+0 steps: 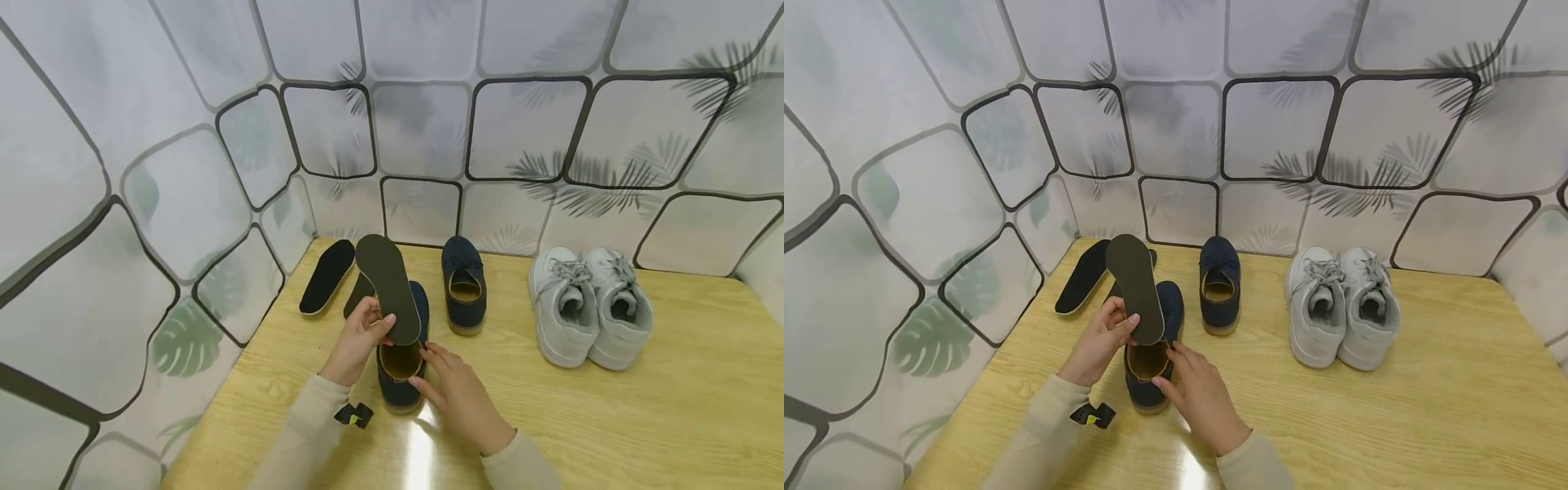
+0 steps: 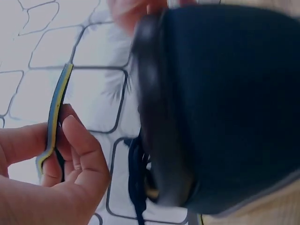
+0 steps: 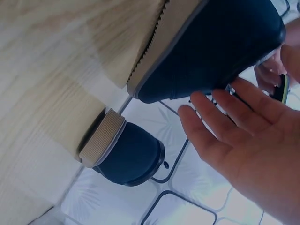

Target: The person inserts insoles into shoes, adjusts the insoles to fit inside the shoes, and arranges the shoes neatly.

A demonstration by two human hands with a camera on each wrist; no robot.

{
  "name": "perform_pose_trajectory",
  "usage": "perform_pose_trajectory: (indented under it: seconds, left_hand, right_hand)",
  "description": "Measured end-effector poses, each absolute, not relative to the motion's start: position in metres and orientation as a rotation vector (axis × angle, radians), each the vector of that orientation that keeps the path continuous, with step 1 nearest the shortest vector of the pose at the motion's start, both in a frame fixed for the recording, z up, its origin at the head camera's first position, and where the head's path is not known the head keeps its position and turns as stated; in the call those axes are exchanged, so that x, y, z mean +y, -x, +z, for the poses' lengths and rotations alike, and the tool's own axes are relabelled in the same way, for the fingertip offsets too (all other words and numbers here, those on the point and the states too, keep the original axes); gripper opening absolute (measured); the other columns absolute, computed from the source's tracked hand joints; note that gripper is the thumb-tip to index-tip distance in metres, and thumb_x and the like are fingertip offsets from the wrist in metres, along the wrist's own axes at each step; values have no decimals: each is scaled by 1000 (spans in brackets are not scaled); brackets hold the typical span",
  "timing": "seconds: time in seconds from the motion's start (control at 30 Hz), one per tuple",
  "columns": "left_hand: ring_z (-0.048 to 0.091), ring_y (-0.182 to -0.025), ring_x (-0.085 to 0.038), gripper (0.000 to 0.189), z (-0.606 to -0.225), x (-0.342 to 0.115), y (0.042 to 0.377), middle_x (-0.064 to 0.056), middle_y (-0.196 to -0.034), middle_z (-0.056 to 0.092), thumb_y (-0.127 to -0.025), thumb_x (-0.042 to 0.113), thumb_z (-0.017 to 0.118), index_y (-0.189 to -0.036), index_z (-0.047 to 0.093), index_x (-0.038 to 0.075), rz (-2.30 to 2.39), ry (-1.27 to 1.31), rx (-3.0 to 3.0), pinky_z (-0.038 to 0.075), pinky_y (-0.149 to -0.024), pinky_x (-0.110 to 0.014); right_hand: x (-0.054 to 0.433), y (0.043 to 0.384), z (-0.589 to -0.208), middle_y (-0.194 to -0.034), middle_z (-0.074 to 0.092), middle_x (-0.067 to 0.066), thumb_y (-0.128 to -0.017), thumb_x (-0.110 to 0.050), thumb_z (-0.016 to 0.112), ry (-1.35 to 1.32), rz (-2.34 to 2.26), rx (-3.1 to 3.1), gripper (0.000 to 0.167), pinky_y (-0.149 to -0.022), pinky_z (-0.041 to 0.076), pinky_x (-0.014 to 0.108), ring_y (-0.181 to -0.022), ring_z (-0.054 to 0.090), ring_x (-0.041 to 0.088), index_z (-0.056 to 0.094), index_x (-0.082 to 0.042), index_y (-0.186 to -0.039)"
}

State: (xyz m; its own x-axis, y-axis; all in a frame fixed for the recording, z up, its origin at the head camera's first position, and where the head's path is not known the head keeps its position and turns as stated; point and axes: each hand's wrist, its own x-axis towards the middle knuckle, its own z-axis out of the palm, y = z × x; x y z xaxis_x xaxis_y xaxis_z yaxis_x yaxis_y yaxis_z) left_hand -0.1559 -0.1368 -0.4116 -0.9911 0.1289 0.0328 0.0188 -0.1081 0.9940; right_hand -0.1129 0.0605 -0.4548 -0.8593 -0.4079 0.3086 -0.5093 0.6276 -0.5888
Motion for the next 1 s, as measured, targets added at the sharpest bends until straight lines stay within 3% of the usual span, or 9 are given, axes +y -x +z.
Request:
perform_pose_trajectory:
  seconds: [0.23, 0.33, 0.57, 0.8, 1.0]
  left_hand:
    - [61, -89, -14, 40, -421, -120, 144, -4, -107, 62, -94, 4, 60, -131, 48, 5, 2346, -177, 1959, 51, -75, -30]
    - [62, -88, -13, 39, -426, -112, 138, -2, -105, 64, -91, 2, 64, -128, 50, 2, 2358, -132, 1949, 51, -74, -28]
    - [61, -82, -13, 36, -429, -95, 126, -2, -98, 64, -87, 1, 68, -120, 52, -1, 2386, -98, 1898, 52, -73, -27]
    - [60, -78, -11, 37, -428, -87, 117, -2, -98, 63, -87, -1, 68, -120, 53, -4, 2354, -239, 1950, 51, -73, -26]
    - [65, -83, -16, 29, -426, -94, 119, -14, -96, 64, -88, 1, 67, -115, 55, -4, 2114, -462, 2184, 54, -76, -30]
  right_hand:
    - [75, 122, -447, -140, 49, 7, -95, -39, 58, -781, 1434, -2746, 50, -102, 38, 53, -129, 45, 30, 53, -11, -137]
    - [79, 125, -444, -133, 54, 6, -97, -33, 57, -715, 1625, -2696, 44, -98, 43, 50, -123, 50, 28, 52, -12, -135]
    - [80, 125, -434, -112, 64, 13, -96, -19, 60, -440, 2133, -2367, 30, -84, 52, 27, -98, 65, 17, 60, -3, -121]
    - [78, 120, -428, -102, 69, 9, -90, -10, 67, -272, 2314, -2112, 30, -79, 54, 28, -90, 68, 16, 64, 4, -117]
    - [82, 119, -423, -92, 72, 1, -85, -3, 71, -208, 2188, -2050, 26, -72, 55, 25, -83, 69, 12, 67, 6, -110]
